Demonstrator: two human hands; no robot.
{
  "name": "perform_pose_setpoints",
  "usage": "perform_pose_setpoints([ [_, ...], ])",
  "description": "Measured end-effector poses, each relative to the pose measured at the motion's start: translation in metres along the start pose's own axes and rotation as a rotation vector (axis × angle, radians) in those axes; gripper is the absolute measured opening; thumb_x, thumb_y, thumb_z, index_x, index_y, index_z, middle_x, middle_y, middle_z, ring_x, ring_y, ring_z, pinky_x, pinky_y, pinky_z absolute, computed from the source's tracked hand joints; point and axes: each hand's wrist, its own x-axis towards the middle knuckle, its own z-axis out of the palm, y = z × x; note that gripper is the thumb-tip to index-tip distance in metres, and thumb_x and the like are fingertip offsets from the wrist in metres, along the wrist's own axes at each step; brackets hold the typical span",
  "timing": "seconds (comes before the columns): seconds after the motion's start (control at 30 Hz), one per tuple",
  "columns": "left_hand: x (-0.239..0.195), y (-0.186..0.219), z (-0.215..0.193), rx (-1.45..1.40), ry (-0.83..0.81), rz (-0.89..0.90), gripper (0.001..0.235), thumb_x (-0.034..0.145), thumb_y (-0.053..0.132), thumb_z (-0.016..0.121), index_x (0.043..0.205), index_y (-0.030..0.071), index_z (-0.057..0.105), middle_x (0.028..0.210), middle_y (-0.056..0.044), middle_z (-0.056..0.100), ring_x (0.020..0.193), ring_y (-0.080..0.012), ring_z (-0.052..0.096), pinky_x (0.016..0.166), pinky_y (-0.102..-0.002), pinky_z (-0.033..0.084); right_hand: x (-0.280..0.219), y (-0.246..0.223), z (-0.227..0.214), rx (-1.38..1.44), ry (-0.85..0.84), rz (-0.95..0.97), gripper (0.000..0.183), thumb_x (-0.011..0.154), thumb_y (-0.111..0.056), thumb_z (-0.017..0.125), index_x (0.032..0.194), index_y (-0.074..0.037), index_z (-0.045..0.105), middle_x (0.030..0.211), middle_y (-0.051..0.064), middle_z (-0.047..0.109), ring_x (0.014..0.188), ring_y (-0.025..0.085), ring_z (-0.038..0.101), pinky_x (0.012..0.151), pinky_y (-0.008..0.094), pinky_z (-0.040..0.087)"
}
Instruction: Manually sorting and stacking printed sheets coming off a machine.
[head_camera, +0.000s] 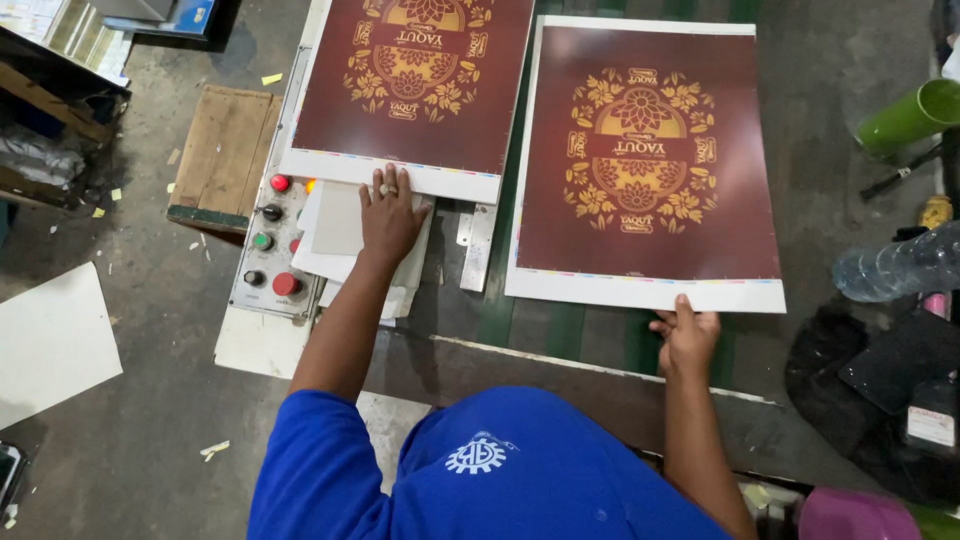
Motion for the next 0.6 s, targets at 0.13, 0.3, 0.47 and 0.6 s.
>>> perform_pose_setpoints([
  [0.13,0.002,0.007,0.001,0.033,0.021,0.068,0.087,0.090,0.049,0.068,0.152,-0.005,0.039,0.159,-0.026,0.039,0.148,-0.0433,0.035,0.116,-0.059,0.025,0.020,-0.005,0.031,-0.026,-0.046,0.035,0.031,0.107,-0.016,0.056,0.135,-0.003,0.050,0.107,0.011,0.071,0.081,0.019,0.073,0.053,0.027,0.055],
  [0.3,0.013,-0.006,0.008,0.072,0.071,0.107,0.070,0.097,0.045,0.065,0.146,-0.003,0.051,0.151,-0.024,0.051,0.143,-0.0394,0.045,0.117,-0.056,0.033,0.067,0.010,0.062,-0.002,-0.159,0.027,0.029,0.109,-0.016,0.054,0.134,-0.002,0.048,0.109,0.013,0.070,0.083,0.023,0.074,0.054,0.027,0.057],
  [0.47,0.025,-0.026,0.006,0.030,0.014,0.196,0.059,0.106,0.045,0.061,0.139,-0.004,0.059,0.145,-0.026,0.059,0.137,-0.0391,0.053,0.112,-0.052,0.042,0.129,0.004,0.081,-0.025,-0.156,0.030,0.028,0.109,-0.017,0.053,0.131,0.000,0.050,0.103,0.014,0.072,0.078,0.024,0.075,0.051,0.029,0.056],
  [0.6,0.040,-0.025,-0.035,0.055,-0.247,0.242,0.052,0.106,0.048,0.057,0.139,0.008,0.063,0.139,-0.017,0.065,0.129,-0.0307,0.064,0.120,-0.047,0.043,0.176,-0.008,0.102,-0.016,-0.201,0.030,0.027,0.111,-0.019,0.054,0.131,-0.001,0.050,0.103,0.013,0.073,0.079,0.023,0.076,0.052,0.029,0.057],
])
